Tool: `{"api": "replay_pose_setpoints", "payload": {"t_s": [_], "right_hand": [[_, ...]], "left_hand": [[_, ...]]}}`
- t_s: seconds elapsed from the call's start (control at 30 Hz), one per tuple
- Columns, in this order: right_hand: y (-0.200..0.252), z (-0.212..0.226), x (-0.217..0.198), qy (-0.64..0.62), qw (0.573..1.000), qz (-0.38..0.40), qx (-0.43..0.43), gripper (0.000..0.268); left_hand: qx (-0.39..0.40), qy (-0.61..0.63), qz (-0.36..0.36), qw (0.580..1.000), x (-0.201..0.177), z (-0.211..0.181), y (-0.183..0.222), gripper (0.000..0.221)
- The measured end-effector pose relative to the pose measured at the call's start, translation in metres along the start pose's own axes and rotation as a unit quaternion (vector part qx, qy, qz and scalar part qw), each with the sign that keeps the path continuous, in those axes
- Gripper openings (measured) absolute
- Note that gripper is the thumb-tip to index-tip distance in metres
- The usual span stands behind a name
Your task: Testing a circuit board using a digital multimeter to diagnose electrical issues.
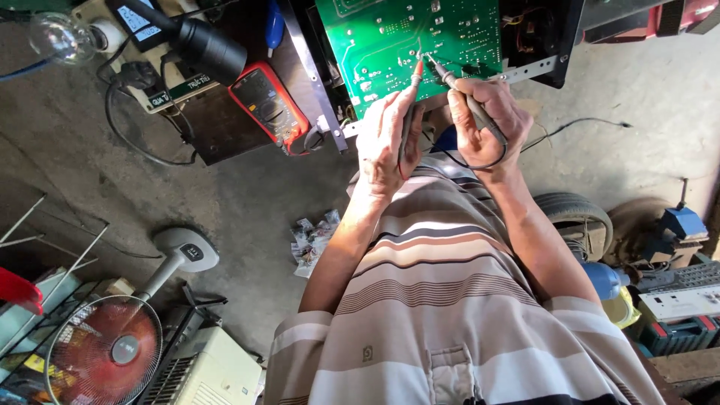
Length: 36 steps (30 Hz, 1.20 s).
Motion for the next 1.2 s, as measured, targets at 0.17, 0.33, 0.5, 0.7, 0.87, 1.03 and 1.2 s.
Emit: {"api": "replay_pose_setpoints", "payload": {"t_s": [0.17,0.33,0.5,0.7,0.87,1.03,1.2], "right_hand": [[0.003,-0.003,0.0,0.003,1.0,0.0,0.002,0.008],[0.001,-0.001,0.0,0.001,1.0,0.001,0.007,0.008],[0.0,0.001,0.0,0.016,1.0,0.007,0.012,0.008],[-0.002,0.011,0.001,0.083,0.995,0.056,0.004,0.01],[-0.004,0.01,0.003,0.059,0.997,0.035,-0.023,0.01],[-0.006,0.011,0.003,0.056,0.997,0.034,-0.031,0.01],[-0.008,0.007,-0.005,-0.021,0.999,-0.003,0.025,0.007]], "left_hand": [[-0.001,-0.006,0.005,1.0,0.002,0.002,0.002,0.029],[-0.006,-0.015,0.004,1.0,0.003,0.005,0.005,0.029],[-0.004,-0.011,0.003,1.0,0.003,0.005,0.005,0.029],[-0.039,-0.025,0.107,0.993,0.0,-0.001,0.003,0.031],[-0.035,-0.02,0.092,0.995,0.001,0.0,0.004,0.027],[-0.018,-0.028,0.078,0.996,0.003,0.0,0.005,0.026],[0.004,0.005,0.008,1.0,-0.002,0.0,-0.001,0.029]]}}
Point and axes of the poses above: each hand's wrist, its own y-axis away from the middle knuckle, its own x-axis out of the palm, z = x × y, the point moved 7 cm from there along -y, towards the middle knuckle, and after that the axes turned 5 degrees about -x, right-handed, at the moved point
